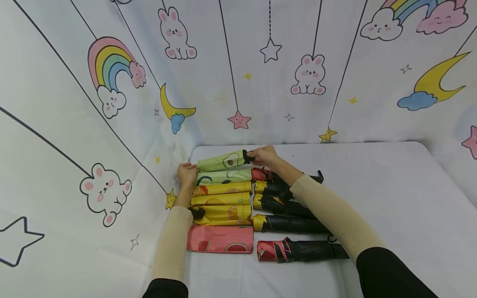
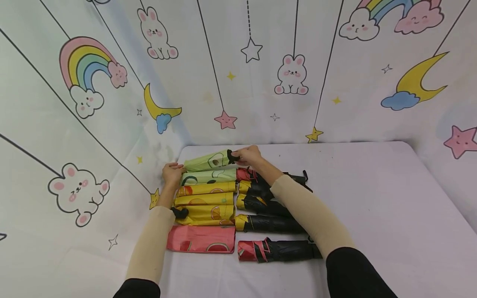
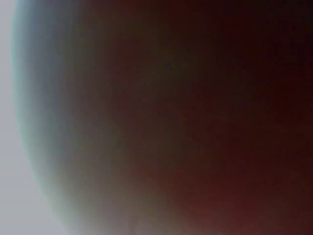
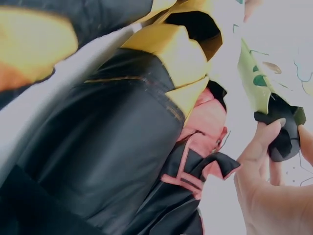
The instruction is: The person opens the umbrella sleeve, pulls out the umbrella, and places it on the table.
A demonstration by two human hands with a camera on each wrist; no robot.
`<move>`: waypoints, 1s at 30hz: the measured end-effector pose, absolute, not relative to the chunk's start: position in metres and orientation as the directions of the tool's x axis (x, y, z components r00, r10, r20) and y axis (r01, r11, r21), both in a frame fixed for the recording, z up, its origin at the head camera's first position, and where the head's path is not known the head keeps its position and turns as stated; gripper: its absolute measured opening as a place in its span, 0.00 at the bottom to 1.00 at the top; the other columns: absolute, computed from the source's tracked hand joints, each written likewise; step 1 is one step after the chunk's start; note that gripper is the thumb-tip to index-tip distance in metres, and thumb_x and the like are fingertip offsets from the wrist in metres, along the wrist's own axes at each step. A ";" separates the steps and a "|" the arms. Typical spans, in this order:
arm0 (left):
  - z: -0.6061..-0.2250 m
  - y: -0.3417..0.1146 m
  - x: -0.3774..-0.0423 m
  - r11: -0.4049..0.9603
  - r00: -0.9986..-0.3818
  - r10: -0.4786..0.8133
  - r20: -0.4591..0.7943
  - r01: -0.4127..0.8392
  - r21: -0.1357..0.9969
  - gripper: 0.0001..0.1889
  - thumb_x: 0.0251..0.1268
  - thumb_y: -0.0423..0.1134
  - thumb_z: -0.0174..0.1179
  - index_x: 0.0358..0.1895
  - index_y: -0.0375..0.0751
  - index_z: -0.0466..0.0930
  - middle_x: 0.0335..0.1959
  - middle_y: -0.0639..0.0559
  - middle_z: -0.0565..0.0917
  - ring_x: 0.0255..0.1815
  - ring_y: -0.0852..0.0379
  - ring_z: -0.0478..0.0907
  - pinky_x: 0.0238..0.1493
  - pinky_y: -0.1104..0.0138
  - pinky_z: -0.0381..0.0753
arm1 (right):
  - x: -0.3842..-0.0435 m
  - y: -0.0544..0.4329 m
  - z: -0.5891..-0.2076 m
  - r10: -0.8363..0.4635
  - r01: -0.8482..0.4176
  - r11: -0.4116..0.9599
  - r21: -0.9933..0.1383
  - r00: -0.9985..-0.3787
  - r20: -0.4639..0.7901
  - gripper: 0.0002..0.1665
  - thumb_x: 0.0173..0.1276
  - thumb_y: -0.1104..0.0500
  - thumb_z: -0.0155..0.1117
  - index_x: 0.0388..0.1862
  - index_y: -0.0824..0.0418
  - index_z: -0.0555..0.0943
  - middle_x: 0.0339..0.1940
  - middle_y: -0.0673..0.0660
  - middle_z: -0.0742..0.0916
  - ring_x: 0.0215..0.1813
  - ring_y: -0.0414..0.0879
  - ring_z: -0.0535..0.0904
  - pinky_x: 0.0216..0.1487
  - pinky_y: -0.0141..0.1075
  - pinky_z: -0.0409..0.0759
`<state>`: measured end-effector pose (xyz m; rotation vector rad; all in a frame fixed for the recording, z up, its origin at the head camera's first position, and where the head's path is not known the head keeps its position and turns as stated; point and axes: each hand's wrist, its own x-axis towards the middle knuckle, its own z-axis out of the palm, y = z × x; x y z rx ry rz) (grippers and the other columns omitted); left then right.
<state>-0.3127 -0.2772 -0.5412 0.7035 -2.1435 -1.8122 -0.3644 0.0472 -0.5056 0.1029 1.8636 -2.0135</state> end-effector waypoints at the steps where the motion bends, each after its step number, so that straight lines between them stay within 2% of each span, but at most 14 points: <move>1: -0.541 -0.278 -0.313 0.113 -0.853 -0.510 -0.116 -0.200 0.973 0.24 0.68 0.23 0.64 0.66 0.29 0.72 0.58 0.33 0.84 0.60 0.39 0.82 0.61 0.53 0.83 | -0.364 0.047 -0.504 -0.230 0.333 -0.047 -0.942 -0.921 -0.314 0.24 0.68 0.60 0.76 0.59 0.70 0.84 0.61 0.66 0.84 0.48 0.52 0.88 0.56 0.45 0.87; 9: -0.539 -0.282 -0.313 0.101 -0.857 -0.501 -0.121 -0.196 0.975 0.25 0.67 0.22 0.65 0.67 0.29 0.71 0.59 0.32 0.84 0.61 0.39 0.81 0.62 0.53 0.82 | -0.362 0.048 -0.502 -0.214 0.353 -0.095 -0.931 -0.920 -0.327 0.24 0.66 0.62 0.77 0.59 0.70 0.83 0.58 0.66 0.85 0.45 0.52 0.88 0.57 0.46 0.86; 17: -0.541 -0.283 -0.313 0.113 -0.852 -0.510 -0.119 -0.203 0.973 0.25 0.67 0.23 0.65 0.67 0.30 0.72 0.59 0.34 0.84 0.61 0.39 0.81 0.61 0.53 0.81 | -0.361 0.052 -0.500 -0.208 0.339 -0.131 -0.931 -0.928 -0.309 0.24 0.66 0.64 0.76 0.58 0.73 0.82 0.59 0.68 0.82 0.46 0.54 0.88 0.61 0.49 0.84; 30: -0.540 -0.285 -0.313 0.071 -0.855 -0.502 -0.132 -0.193 0.979 0.26 0.70 0.23 0.63 0.69 0.29 0.70 0.60 0.33 0.83 0.64 0.40 0.80 0.63 0.54 0.81 | -0.356 0.064 -0.493 -0.206 0.342 -0.117 -0.933 -0.927 -0.314 0.25 0.67 0.63 0.76 0.59 0.72 0.82 0.58 0.67 0.84 0.41 0.51 0.89 0.65 0.53 0.80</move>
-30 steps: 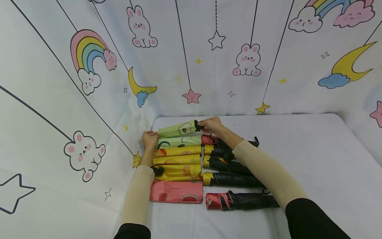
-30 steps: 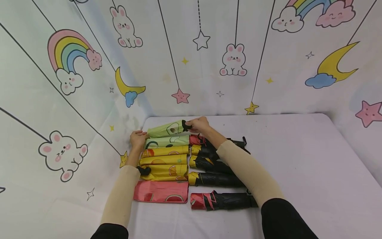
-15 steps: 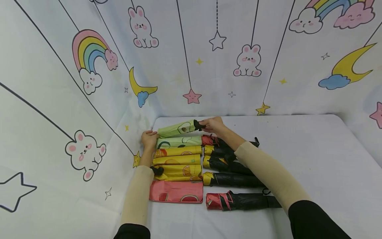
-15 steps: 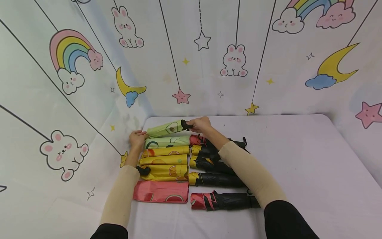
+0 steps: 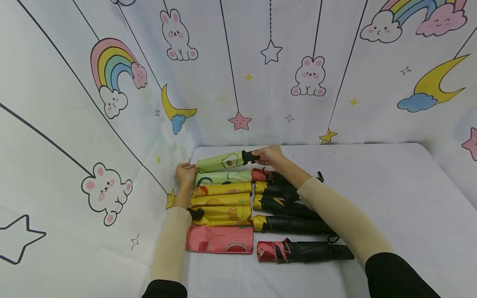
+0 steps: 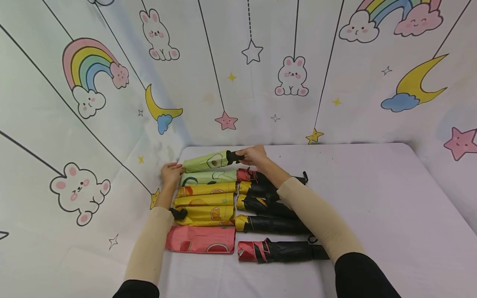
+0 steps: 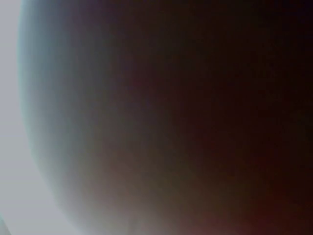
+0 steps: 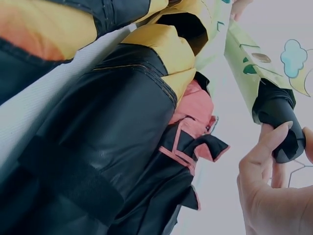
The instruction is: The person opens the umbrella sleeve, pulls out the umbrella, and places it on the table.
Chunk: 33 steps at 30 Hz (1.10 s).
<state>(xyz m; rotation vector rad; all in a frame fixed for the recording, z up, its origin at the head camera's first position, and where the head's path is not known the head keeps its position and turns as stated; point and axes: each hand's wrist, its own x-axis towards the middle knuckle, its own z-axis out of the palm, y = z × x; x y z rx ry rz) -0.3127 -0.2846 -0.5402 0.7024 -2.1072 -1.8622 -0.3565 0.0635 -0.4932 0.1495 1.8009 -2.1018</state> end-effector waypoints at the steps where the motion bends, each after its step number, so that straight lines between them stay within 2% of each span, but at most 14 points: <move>1: -0.540 -0.285 -0.313 0.068 -0.854 -0.502 -0.135 -0.194 0.979 0.27 0.70 0.23 0.63 0.70 0.28 0.69 0.60 0.33 0.83 0.64 0.40 0.80 0.63 0.54 0.81 | -0.357 0.065 -0.493 -0.207 0.343 -0.117 -0.932 -0.926 -0.314 0.25 0.67 0.63 0.76 0.59 0.72 0.82 0.58 0.67 0.83 0.41 0.51 0.88 0.66 0.53 0.80; 17: -0.541 -0.286 -0.313 0.098 -0.849 -0.514 -0.124 -0.201 0.975 0.29 0.67 0.23 0.66 0.70 0.28 0.70 0.59 0.34 0.84 0.61 0.40 0.80 0.59 0.56 0.82 | -0.353 0.082 -0.483 -0.219 0.333 -0.089 -0.939 -0.926 -0.308 0.29 0.68 0.61 0.76 0.64 0.72 0.80 0.67 0.68 0.80 0.50 0.52 0.88 0.67 0.51 0.79; 33: -0.545 -0.287 -0.317 0.139 -0.838 -0.534 -0.111 -0.216 0.967 0.28 0.65 0.23 0.66 0.68 0.28 0.72 0.57 0.34 0.85 0.60 0.40 0.81 0.59 0.55 0.82 | -0.351 0.105 -0.482 -0.196 0.317 -0.088 -0.944 -0.935 -0.296 0.33 0.69 0.60 0.74 0.68 0.72 0.76 0.65 0.67 0.80 0.43 0.48 0.88 0.67 0.51 0.79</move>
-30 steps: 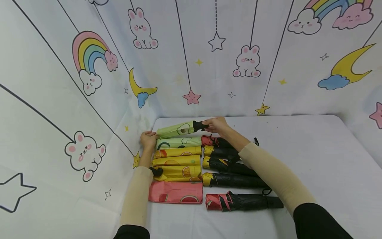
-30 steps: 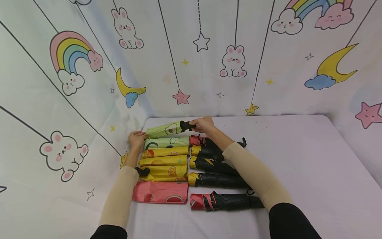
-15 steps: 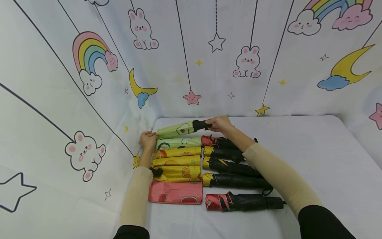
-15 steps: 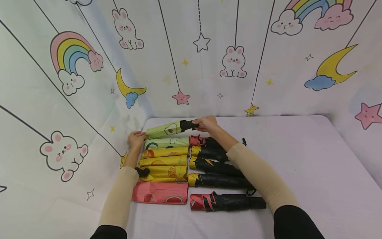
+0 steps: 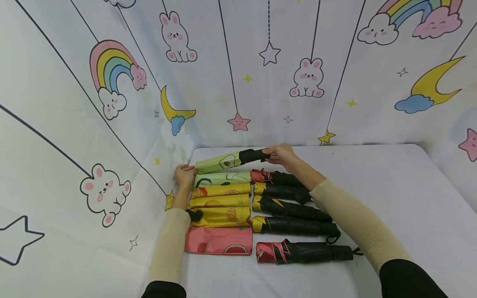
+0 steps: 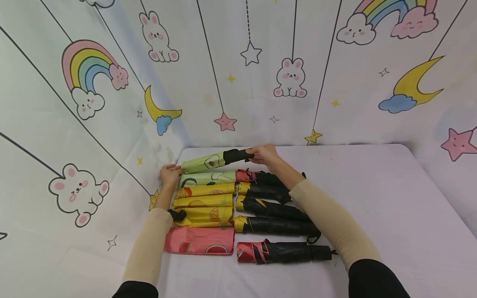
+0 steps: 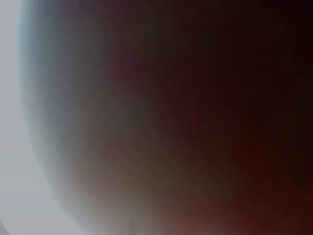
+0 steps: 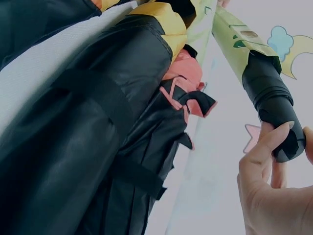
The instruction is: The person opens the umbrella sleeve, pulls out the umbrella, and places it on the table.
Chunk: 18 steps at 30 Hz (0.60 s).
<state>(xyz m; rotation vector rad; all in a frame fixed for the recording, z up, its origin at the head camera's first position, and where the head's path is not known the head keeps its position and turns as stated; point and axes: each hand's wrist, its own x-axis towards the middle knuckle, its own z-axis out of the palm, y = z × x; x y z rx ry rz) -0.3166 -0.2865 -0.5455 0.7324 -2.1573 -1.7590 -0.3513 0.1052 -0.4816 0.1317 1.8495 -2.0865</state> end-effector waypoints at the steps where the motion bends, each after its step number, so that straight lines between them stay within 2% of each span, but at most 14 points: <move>1: -0.546 -0.287 -0.316 0.140 -0.838 -0.534 -0.111 -0.217 0.966 0.28 0.65 0.24 0.66 0.68 0.29 0.72 0.57 0.34 0.85 0.60 0.40 0.81 0.59 0.55 0.82 | -0.351 0.107 -0.481 -0.195 0.316 -0.092 -0.944 -0.936 -0.294 0.33 0.69 0.60 0.74 0.69 0.73 0.75 0.65 0.68 0.80 0.43 0.49 0.88 0.67 0.51 0.79; 10: -0.545 -0.288 -0.314 0.132 -0.839 -0.529 -0.128 -0.230 0.964 0.28 0.65 0.24 0.65 0.69 0.30 0.71 0.58 0.36 0.85 0.60 0.41 0.80 0.60 0.54 0.81 | -0.347 0.118 -0.478 -0.211 0.314 -0.103 -0.944 -0.934 -0.287 0.34 0.70 0.61 0.73 0.70 0.72 0.74 0.70 0.68 0.78 0.48 0.50 0.87 0.66 0.49 0.81; 18: -0.547 -0.287 -0.316 0.122 -0.840 -0.529 -0.124 -0.219 0.968 0.28 0.65 0.23 0.65 0.69 0.29 0.72 0.57 0.35 0.85 0.59 0.41 0.81 0.58 0.56 0.82 | -0.347 0.129 -0.475 -0.201 0.312 -0.102 -0.945 -0.936 -0.288 0.32 0.70 0.61 0.73 0.68 0.73 0.76 0.68 0.67 0.80 0.43 0.48 0.89 0.67 0.50 0.80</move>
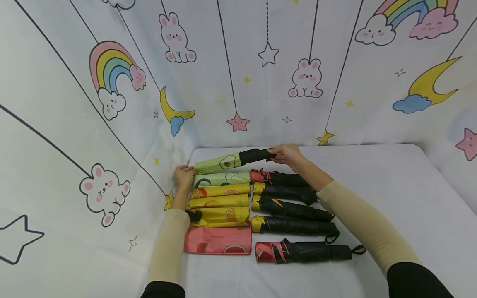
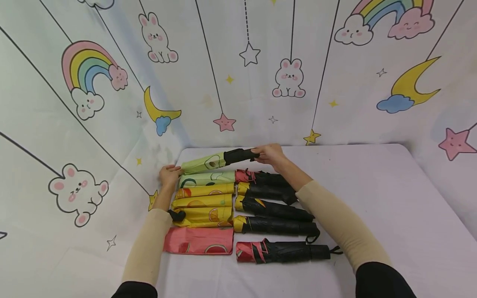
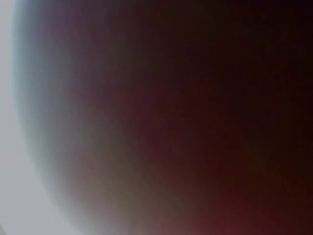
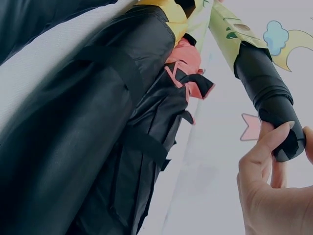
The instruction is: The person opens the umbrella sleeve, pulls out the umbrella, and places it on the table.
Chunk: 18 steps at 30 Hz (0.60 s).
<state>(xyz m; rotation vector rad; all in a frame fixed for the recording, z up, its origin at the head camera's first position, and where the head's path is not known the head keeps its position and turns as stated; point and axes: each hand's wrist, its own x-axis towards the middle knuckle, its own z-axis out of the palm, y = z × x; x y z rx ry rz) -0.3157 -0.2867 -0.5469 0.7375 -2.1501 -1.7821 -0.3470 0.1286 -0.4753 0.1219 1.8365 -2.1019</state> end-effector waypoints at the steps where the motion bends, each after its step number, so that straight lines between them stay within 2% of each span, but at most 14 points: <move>1: -0.547 -0.286 -0.316 0.120 -0.839 -0.530 -0.122 -0.217 0.969 0.28 0.65 0.23 0.65 0.68 0.29 0.72 0.57 0.35 0.85 0.59 0.41 0.81 0.58 0.56 0.82 | -0.347 0.130 -0.475 -0.199 0.311 -0.100 -0.945 -0.937 -0.287 0.32 0.70 0.61 0.73 0.68 0.73 0.76 0.68 0.67 0.80 0.43 0.48 0.89 0.66 0.49 0.81; 7: -0.547 -0.286 -0.318 0.108 -0.838 -0.530 -0.128 -0.216 0.970 0.26 0.66 0.23 0.66 0.67 0.31 0.73 0.57 0.35 0.85 0.60 0.41 0.81 0.60 0.55 0.83 | -0.344 0.140 -0.472 -0.203 0.301 -0.081 -0.950 -0.939 -0.280 0.32 0.73 0.60 0.71 0.70 0.73 0.75 0.73 0.66 0.76 0.43 0.46 0.89 0.59 0.43 0.85; 12: -0.545 -0.284 -0.317 0.130 -0.844 -0.522 -0.122 -0.219 0.967 0.27 0.66 0.24 0.66 0.68 0.31 0.73 0.58 0.34 0.85 0.60 0.40 0.82 0.58 0.57 0.84 | -0.341 0.150 -0.472 -0.206 0.299 -0.092 -0.950 -0.939 -0.275 0.33 0.74 0.60 0.69 0.73 0.72 0.73 0.76 0.66 0.74 0.43 0.46 0.89 0.64 0.46 0.82; 15: -0.543 -0.283 -0.315 0.132 -0.849 -0.514 -0.118 -0.214 0.968 0.26 0.66 0.24 0.66 0.67 0.31 0.73 0.58 0.34 0.85 0.60 0.40 0.82 0.57 0.57 0.84 | -0.339 0.156 -0.473 -0.207 0.293 -0.089 -0.952 -0.940 -0.270 0.32 0.74 0.60 0.69 0.71 0.74 0.73 0.76 0.67 0.74 0.44 0.46 0.89 0.66 0.47 0.81; 18: -0.543 -0.283 -0.313 0.120 -0.855 -0.504 -0.118 -0.205 0.971 0.26 0.66 0.23 0.65 0.67 0.31 0.72 0.58 0.34 0.85 0.61 0.40 0.82 0.59 0.55 0.82 | -0.338 0.162 -0.475 -0.203 0.288 -0.086 -0.954 -0.942 -0.266 0.31 0.75 0.61 0.69 0.70 0.75 0.73 0.71 0.66 0.78 0.43 0.46 0.90 0.63 0.46 0.83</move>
